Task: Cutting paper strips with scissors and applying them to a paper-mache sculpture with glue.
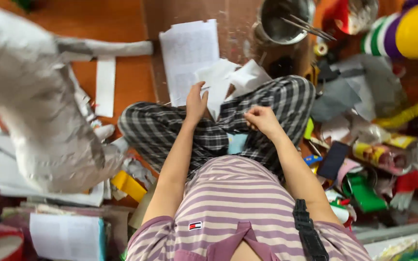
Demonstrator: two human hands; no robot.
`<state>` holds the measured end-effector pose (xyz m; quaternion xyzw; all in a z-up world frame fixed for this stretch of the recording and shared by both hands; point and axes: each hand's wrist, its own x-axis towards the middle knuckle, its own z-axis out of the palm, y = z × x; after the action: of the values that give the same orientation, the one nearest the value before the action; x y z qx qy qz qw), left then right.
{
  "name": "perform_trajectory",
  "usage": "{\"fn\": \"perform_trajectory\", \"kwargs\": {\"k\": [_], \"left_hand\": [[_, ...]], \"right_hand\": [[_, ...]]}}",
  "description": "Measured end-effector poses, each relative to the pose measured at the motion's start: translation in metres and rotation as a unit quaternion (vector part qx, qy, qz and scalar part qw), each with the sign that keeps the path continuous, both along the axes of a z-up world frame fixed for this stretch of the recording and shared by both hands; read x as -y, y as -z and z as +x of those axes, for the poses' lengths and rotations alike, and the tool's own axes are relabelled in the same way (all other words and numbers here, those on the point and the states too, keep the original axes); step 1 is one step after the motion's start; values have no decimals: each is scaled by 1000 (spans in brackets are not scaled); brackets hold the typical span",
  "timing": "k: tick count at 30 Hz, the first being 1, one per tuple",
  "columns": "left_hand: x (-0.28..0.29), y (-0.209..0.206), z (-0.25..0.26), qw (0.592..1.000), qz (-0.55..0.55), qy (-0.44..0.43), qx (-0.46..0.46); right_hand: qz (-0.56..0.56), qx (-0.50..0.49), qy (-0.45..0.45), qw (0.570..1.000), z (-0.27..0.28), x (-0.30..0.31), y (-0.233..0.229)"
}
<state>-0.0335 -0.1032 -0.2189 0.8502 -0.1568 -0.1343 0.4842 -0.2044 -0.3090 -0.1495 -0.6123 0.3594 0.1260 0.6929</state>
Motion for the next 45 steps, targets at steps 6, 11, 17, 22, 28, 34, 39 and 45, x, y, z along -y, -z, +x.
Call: {"fn": "perform_trajectory", "kwargs": {"k": [6, 11, 17, 22, 28, 34, 39, 45], "left_hand": [[31, 55, 49, 942, 266, 149, 143], [41, 62, 59, 890, 410, 155, 128], [25, 84, 54, 929, 327, 100, 141], [10, 11, 46, 989, 142, 21, -35], [14, -30, 43, 997, 5, -44, -56], [14, -30, 50, 978, -4, -93, -185], [11, 19, 46, 944, -152, -155, -250], [18, -2, 50, 913, -211, -192, -293]], "right_hand": [[-12, 80, 39, 996, 21, 22, 25], [-232, 107, -75, 964, 48, 50, -11], [-570, 227, -113, 781, 95, 166, 18], [-863, 46, -178, 471, 122, 220, 22], [-812, 95, -190, 544, 115, 215, 26], [-650, 21, -168, 741, 100, 154, -35], [-450, 39, -104, 886, 96, 101, -31], [-23, 61, 156, 986, 90, 78, -3]]}}
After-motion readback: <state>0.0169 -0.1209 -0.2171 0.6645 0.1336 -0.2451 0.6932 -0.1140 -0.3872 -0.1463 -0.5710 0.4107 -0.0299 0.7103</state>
